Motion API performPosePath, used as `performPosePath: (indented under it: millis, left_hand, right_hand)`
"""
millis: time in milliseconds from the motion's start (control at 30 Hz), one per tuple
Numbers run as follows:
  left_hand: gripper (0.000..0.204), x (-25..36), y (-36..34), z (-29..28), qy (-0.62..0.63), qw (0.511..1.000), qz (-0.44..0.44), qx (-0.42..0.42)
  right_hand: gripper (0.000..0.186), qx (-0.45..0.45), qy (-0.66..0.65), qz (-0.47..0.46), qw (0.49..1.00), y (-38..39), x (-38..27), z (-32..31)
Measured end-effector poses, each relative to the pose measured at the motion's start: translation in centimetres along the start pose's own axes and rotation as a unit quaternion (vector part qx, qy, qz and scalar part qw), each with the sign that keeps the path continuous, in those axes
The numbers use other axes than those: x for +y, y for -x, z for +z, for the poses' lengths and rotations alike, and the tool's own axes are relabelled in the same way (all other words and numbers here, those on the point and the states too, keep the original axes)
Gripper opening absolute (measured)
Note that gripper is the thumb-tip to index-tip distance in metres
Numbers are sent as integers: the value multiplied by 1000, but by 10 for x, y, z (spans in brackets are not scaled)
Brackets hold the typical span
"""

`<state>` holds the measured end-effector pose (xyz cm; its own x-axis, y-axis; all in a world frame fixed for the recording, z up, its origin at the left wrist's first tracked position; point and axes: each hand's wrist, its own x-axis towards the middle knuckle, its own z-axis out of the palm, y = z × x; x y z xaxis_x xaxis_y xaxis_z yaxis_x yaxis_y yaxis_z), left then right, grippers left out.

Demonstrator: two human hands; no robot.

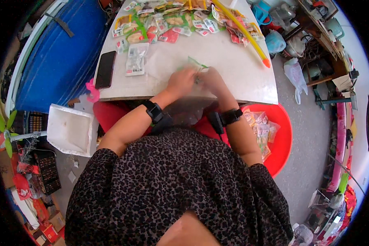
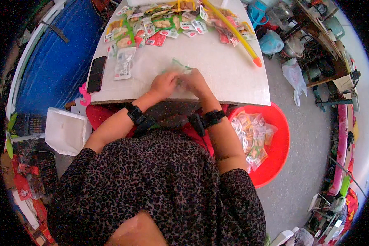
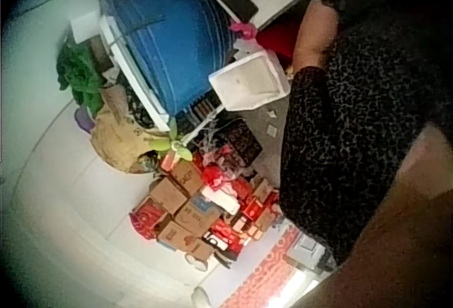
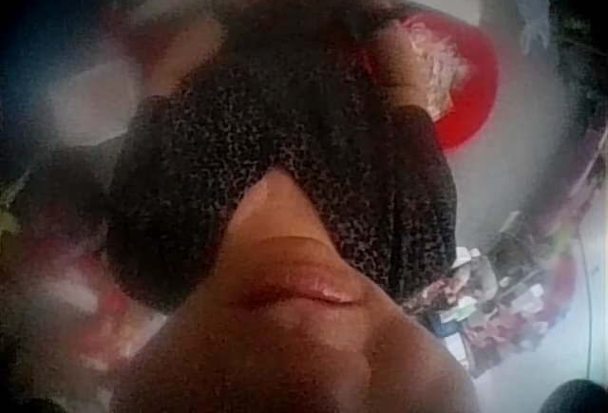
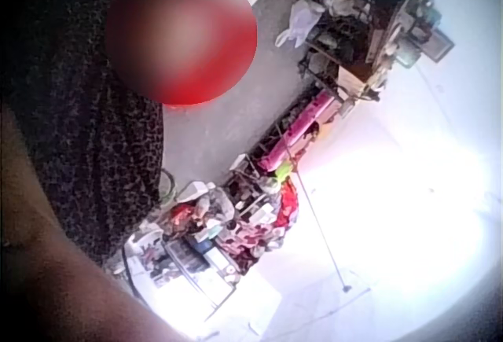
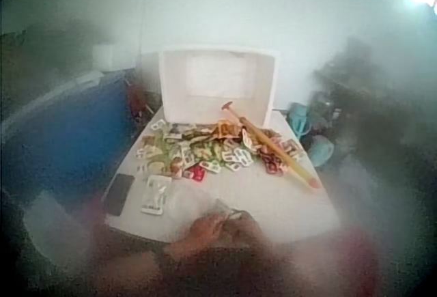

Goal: The person repeatedly picks up small snack packets from a table, places them into clear plastic bags, and drops the filled bags into a red basin. The person also uses a yellow plastic tube to sweep the packets on the table into a pile.

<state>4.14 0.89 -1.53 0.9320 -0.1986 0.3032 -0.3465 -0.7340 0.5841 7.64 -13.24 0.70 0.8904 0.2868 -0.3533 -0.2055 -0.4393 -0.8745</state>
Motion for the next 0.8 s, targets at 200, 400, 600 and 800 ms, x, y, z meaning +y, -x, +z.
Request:
performPosePath:
  millis: [200, 400, 600, 800]
  left_hand:
    - [16, -3, 1, 8, -39, 999, 21, -10]
    - [18, 2, -6, 5, -42, 996, 27, -69]
    - [12, -6, -1, -2, 0, 999, -28, -18]
    - [7, -13, 1, 11, -16, 998, 41, 37]
  right_hand:
    - [24, 10, 324, -215, 921, -46, 77, -21]
    - [18, 55, 130, -192, 971, -35, 55, 3]
    - [15, -42, 108, -11, 993, -31, 2, -16]
    - [20, 113, 269, -291, 911, -109, -7, -51]
